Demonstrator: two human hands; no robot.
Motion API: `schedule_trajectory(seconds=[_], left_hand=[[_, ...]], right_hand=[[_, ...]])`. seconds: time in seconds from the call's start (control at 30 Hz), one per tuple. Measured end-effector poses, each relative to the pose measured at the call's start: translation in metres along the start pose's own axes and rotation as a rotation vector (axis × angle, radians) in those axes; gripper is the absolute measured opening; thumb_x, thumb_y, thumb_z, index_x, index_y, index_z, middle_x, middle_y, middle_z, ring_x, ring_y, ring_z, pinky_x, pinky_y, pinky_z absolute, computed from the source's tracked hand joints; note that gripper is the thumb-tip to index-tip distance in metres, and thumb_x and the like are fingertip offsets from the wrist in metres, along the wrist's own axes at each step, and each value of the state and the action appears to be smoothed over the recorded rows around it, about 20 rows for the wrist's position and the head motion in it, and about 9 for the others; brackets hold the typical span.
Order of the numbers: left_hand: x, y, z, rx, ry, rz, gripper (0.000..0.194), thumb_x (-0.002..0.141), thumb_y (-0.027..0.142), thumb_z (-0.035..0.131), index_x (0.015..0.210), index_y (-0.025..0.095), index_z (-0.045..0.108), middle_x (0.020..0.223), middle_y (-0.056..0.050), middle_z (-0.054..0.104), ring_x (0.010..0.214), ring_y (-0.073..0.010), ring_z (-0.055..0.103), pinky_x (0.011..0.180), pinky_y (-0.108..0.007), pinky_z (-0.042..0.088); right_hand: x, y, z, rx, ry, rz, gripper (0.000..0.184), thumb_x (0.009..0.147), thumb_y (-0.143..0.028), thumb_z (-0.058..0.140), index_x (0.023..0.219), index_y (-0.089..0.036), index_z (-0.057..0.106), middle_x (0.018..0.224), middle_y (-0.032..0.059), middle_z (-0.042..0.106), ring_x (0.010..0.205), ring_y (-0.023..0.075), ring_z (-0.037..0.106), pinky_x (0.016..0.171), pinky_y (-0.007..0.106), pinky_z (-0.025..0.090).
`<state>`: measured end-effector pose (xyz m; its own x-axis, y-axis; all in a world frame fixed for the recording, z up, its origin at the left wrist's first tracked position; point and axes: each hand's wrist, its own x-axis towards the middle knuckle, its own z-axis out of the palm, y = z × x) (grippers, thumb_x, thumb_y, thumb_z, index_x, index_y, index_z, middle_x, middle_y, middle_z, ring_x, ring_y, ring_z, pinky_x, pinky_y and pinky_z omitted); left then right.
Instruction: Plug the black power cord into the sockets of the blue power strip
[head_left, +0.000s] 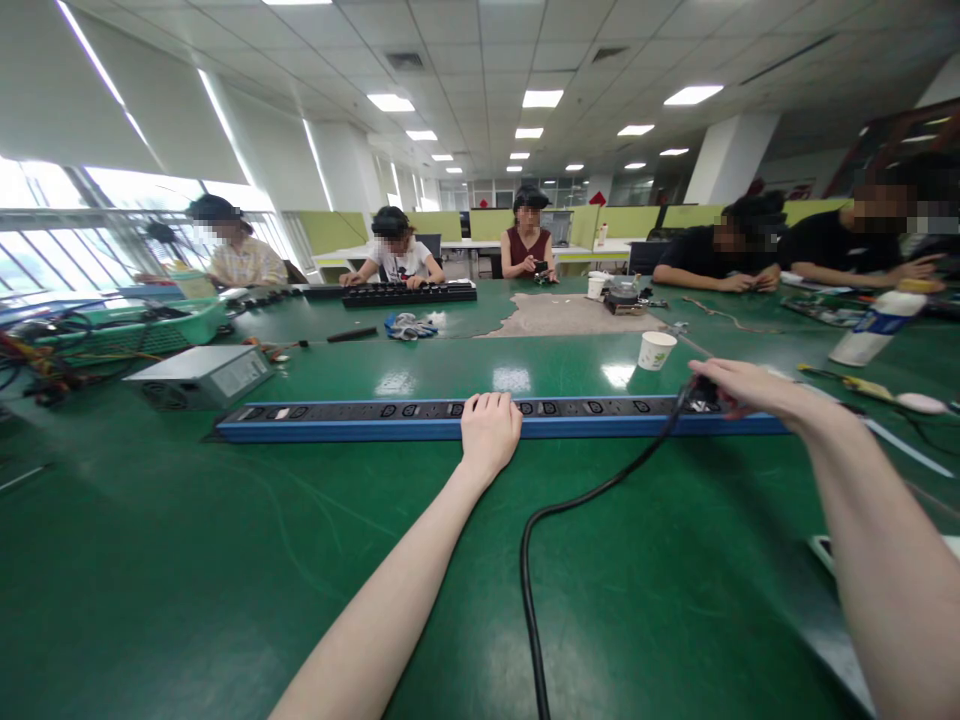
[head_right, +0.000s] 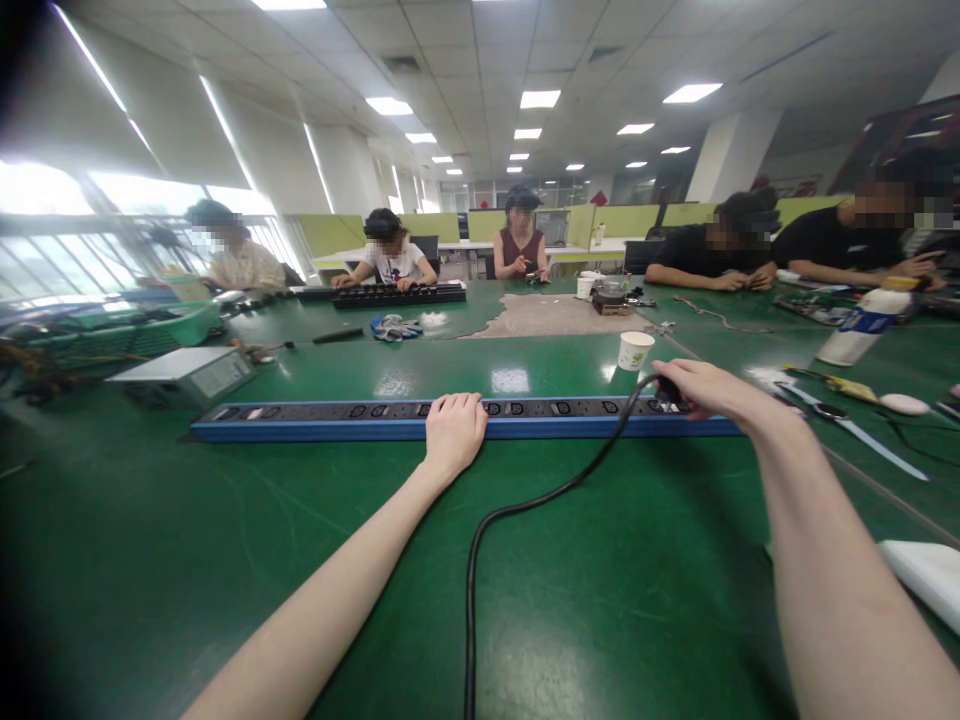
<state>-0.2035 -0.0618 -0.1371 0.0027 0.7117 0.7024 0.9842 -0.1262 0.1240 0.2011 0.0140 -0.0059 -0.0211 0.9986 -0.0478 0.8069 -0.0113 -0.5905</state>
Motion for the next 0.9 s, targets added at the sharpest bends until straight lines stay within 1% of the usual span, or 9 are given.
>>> schedule_trajectory(seconds=[0.03, 0.1, 0.2, 0.3, 0.37, 0.43, 0.63, 0.77, 0.9], left_hand=[[0.0, 0.0, 0.0, -0.004, 0.0, -0.003, 0.033, 0.11, 0.028, 0.042, 0.119, 0.022, 0.073, 0.117, -0.011, 0.078, 0.115, -0.0279, 0.068, 0.113, -0.046, 0.041], [0.0, 0.0, 0.0, -0.011, 0.0, -0.005, 0.033, 0.11, 0.028, 0.043, 0.118, 0.022, 0.073, 0.117, -0.011, 0.078, 0.115, -0.0278, 0.068, 0.113, -0.046, 0.041], [0.0, 0.0, 0.0, -0.011, -0.004, -0.002, 0.033, 0.11, 0.028, 0.042, 0.119, 0.022, 0.073, 0.118, -0.011, 0.078, 0.116, -0.0278, 0.068, 0.113, -0.046, 0.041], [0.0, 0.0, -0.001, -0.01, -0.01, 0.002, 0.033, 0.11, 0.028, 0.042, 0.12, 0.022, 0.073, 0.119, -0.011, 0.078, 0.116, -0.0274, 0.068, 0.114, -0.046, 0.04], [0.0, 0.0, -0.001, -0.011, -0.012, 0.001, 0.033, 0.11, 0.028, 0.042, 0.12, 0.022, 0.073, 0.119, -0.011, 0.078, 0.116, -0.0272, 0.068, 0.114, -0.045, 0.04], [0.0, 0.0, -0.001, -0.016, -0.01, -0.001, 0.033, 0.11, 0.028, 0.042, 0.12, 0.022, 0.073, 0.119, -0.011, 0.078, 0.116, -0.0272, 0.068, 0.114, -0.046, 0.04], [0.0, 0.001, -0.002, -0.028, -0.004, -0.005, 0.033, 0.109, 0.028, 0.042, 0.119, 0.022, 0.073, 0.118, -0.011, 0.078, 0.116, -0.0279, 0.068, 0.114, -0.047, 0.04], [0.0, 0.001, -0.003, -0.022, -0.003, -0.01, 0.033, 0.109, 0.028, 0.043, 0.118, 0.023, 0.073, 0.117, -0.011, 0.078, 0.115, -0.0277, 0.068, 0.114, -0.046, 0.04], [0.0, 0.0, -0.003, -0.026, -0.014, -0.011, 0.033, 0.109, 0.028, 0.043, 0.119, 0.022, 0.074, 0.118, -0.012, 0.078, 0.116, -0.0283, 0.068, 0.113, -0.047, 0.041]], right_hand=[[-0.002, -0.001, 0.001, 0.029, -0.068, 0.007, 0.047, 0.1, -0.065, 0.047, 0.111, -0.023, 0.065, 0.078, 0.0023, 0.057, 0.075, 0.0165, 0.055, 0.068, 0.03, 0.055], [-0.005, -0.002, 0.002, 0.033, -0.168, -0.053, 0.04, 0.1, -0.059, 0.05, 0.113, -0.024, 0.063, 0.09, 0.0041, 0.064, 0.084, 0.017, 0.058, 0.07, 0.027, 0.054], [-0.004, -0.001, 0.005, -0.053, -0.232, -0.146, 0.036, 0.1, -0.053, 0.053, 0.122, -0.026, 0.059, 0.106, 0.0057, 0.07, 0.092, 0.0183, 0.063, 0.072, 0.025, 0.054], [0.003, 0.005, 0.009, -0.208, -0.167, -0.16, 0.037, 0.101, -0.048, 0.053, 0.129, -0.025, 0.054, 0.105, 0.0053, 0.073, 0.079, 0.0164, 0.066, 0.072, 0.027, 0.051], [0.009, 0.009, 0.013, -0.278, -0.122, -0.16, 0.035, 0.101, -0.046, 0.052, 0.129, -0.024, 0.053, 0.106, 0.0057, 0.075, 0.07, 0.0151, 0.067, 0.071, 0.028, 0.05], [0.015, 0.013, 0.018, -0.311, -0.102, -0.166, 0.032, 0.101, -0.045, 0.052, 0.126, -0.025, 0.053, 0.106, 0.0062, 0.076, 0.067, 0.0153, 0.067, 0.07, 0.029, 0.048], [0.028, 0.015, 0.029, -0.543, 0.012, -0.296, 0.027, 0.092, -0.046, 0.062, 0.111, -0.027, 0.063, 0.098, 0.0042, 0.075, 0.079, 0.0195, 0.066, 0.071, 0.029, 0.044], [0.03, 0.007, 0.032, -0.634, 0.079, -0.283, 0.028, 0.087, -0.051, 0.066, 0.103, -0.029, 0.07, 0.099, 0.0034, 0.075, 0.082, 0.0212, 0.066, 0.071, 0.03, 0.043], [0.028, 0.002, 0.035, -0.644, 0.099, -0.256, 0.024, 0.085, -0.046, 0.068, 0.1, -0.028, 0.073, 0.099, 0.0054, 0.076, 0.084, 0.0223, 0.067, 0.072, 0.031, 0.044]])
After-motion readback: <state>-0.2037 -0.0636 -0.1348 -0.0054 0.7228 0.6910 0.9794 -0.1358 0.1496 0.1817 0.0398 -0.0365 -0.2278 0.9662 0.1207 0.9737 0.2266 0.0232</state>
